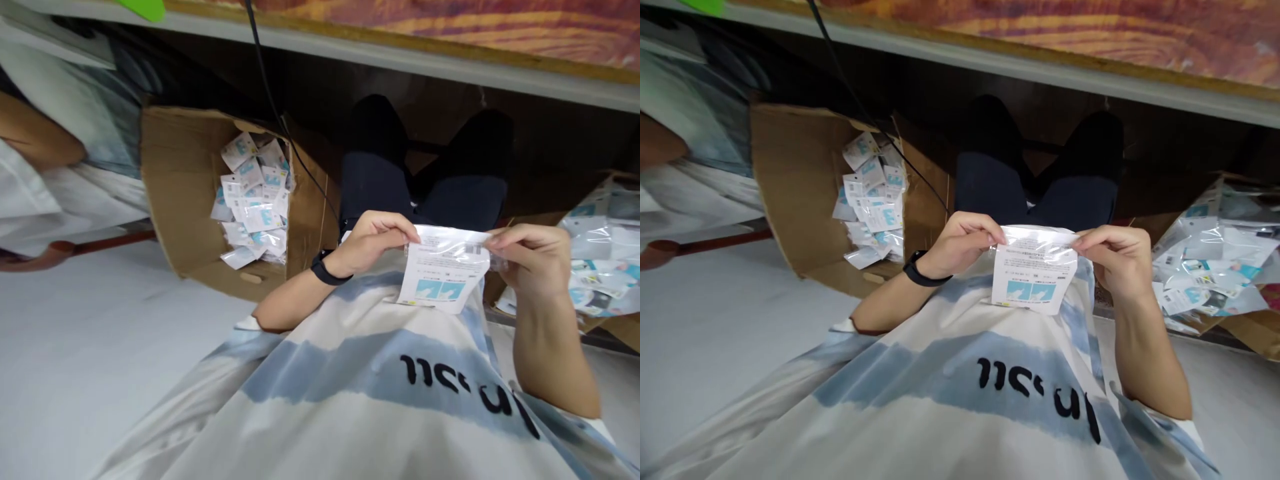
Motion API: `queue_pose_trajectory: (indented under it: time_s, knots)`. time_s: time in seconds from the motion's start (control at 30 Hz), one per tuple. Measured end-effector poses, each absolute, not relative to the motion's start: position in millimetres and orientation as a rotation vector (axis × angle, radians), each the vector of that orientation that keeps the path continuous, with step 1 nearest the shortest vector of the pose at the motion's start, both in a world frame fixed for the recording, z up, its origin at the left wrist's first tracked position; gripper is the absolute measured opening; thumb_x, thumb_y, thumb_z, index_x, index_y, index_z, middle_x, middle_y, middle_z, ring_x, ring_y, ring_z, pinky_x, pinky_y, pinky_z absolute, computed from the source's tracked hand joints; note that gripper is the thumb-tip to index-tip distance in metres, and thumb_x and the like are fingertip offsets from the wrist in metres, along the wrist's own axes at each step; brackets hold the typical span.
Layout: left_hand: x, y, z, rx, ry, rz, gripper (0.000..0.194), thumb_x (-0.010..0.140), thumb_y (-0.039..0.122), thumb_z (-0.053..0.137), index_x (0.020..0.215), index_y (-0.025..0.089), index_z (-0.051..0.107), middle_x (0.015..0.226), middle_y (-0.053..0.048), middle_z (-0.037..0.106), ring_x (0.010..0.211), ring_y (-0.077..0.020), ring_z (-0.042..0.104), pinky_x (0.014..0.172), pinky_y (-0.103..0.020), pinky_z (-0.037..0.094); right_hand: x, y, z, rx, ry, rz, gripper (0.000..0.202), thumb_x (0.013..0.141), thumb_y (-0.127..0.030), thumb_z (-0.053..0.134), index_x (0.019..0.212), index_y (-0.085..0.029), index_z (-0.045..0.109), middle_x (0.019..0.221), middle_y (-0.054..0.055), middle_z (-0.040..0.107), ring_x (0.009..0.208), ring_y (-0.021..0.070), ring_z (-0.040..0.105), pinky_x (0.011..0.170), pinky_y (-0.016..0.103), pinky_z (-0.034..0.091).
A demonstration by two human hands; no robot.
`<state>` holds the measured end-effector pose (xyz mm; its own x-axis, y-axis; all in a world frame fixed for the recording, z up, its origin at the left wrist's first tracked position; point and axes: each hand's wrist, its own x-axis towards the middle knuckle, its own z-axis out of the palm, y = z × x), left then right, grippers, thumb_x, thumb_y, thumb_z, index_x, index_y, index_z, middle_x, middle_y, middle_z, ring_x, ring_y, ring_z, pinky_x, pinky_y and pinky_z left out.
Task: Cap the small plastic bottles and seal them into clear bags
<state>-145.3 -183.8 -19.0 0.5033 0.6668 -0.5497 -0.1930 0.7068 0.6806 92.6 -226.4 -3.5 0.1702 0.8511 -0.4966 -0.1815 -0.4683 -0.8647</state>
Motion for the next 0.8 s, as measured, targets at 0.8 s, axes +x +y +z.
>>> queue_pose_trajectory:
  time_s: [0.8]
  knots:
    - [-139, -135, 7, 0.371, 1.176, 0.458, 0.026, 0.064, 0.027, 0.085, 0.070, 0.014, 0.063, 0.067, 0.002, 0.065, 0.061, -0.0077, 0.057, 0.059, -0.020, 0.045, 99, -171, 2, -1.642, -0.684, 1.867, 0.012, 0.076, -0.030, 0.079, 0.081, -0.024, 0.069, 0.076, -0.001, 0.064, 0.050, 0.0088, 0.052, 0.045, 0.024, 0.046]
